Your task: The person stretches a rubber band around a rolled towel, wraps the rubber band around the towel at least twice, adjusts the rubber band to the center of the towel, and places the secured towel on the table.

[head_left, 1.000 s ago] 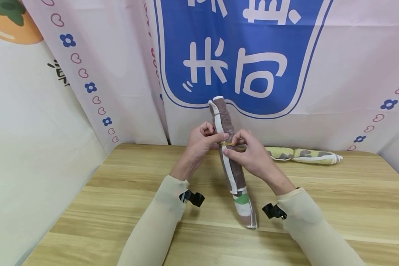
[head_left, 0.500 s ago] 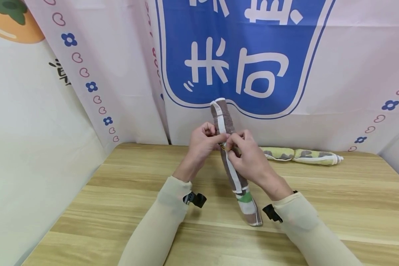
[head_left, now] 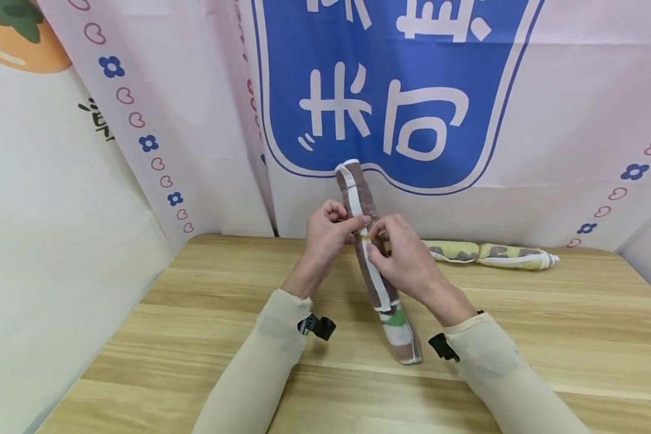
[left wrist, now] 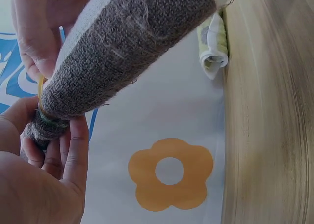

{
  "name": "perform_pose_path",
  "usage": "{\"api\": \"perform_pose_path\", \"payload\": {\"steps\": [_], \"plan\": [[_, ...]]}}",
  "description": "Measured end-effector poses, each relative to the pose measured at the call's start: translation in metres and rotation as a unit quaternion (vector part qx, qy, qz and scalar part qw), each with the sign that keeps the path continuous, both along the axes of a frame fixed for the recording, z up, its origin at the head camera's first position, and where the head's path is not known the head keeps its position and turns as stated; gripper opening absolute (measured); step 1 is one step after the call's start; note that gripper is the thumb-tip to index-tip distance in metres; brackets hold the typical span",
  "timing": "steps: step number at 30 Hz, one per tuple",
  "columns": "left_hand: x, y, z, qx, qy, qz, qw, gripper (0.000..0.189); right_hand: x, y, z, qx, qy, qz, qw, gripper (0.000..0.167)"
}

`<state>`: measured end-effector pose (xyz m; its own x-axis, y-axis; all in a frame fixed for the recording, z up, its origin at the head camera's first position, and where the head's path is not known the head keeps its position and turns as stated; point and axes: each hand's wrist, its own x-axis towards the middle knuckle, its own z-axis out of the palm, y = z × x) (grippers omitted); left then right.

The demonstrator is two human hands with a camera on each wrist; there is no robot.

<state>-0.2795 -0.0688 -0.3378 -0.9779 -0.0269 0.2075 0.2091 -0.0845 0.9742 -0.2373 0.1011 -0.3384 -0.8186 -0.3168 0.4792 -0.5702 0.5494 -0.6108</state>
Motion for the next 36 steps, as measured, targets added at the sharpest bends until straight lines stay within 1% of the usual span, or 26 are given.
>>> {"api": "perform_pose_path", "payload": {"steps": [3, 5, 7, 10, 13, 15, 19, 25, 30, 33, 36], "plan": [[0.000, -0.001, 0.000, 0.003, -0.001, 0.010, 1.0000, 0.033, 0.000, 0.000, 0.000, -0.040, -0.035, 0.004, 0.9986, 0.027], [0.000, -0.002, 0.001, 0.011, 0.000, 0.011, 0.9999, 0.032, -0.001, 0.000, 0.000, -0.072, -0.060, 0.003, 0.9956, 0.032], [0.000, -0.003, 0.001, 0.026, 0.005, 0.014, 0.9995, 0.032, -0.001, 0.000, 0.000, -0.093, -0.079, 0.002, 0.9925, 0.037], [-0.001, -0.005, 0.001, 0.052, 0.013, 0.023, 0.9983, 0.033, -0.001, 0.000, -0.001, -0.091, -0.109, -0.005, 0.9898, 0.046], [-0.001, -0.006, 0.001, 0.074, 0.021, 0.037, 0.9964, 0.033, -0.001, 0.000, -0.002, -0.072, -0.140, -0.010, 0.9874, 0.054], [-0.001, -0.005, 0.001, 0.083, 0.023, 0.045, 0.9952, 0.033, -0.001, 0.000, -0.003, -0.062, -0.154, -0.013, 0.9861, 0.056], [0.000, -0.004, 0.003, 0.089, 0.023, 0.057, 0.9941, 0.033, -0.002, 0.000, -0.005, -0.049, -0.153, -0.022, 0.9868, 0.056], [0.001, -0.006, 0.004, 0.087, 0.014, 0.054, 0.9946, 0.031, -0.003, 0.001, -0.006, -0.037, -0.138, -0.040, 0.9890, 0.051], [0.002, -0.006, 0.005, 0.087, 0.025, 0.057, 0.9943, 0.029, -0.004, 0.004, -0.006, -0.031, -0.119, -0.051, 0.9911, 0.048], [0.003, -0.008, 0.006, 0.080, 0.037, 0.078, 0.9931, 0.029, -0.005, 0.007, -0.007, -0.029, -0.111, -0.052, 0.9920, 0.046], [0.003, -0.014, 0.007, 0.077, 0.049, 0.103, 0.9905, 0.031, -0.006, 0.011, -0.008, -0.019, -0.099, -0.057, 0.9933, 0.045]]}}
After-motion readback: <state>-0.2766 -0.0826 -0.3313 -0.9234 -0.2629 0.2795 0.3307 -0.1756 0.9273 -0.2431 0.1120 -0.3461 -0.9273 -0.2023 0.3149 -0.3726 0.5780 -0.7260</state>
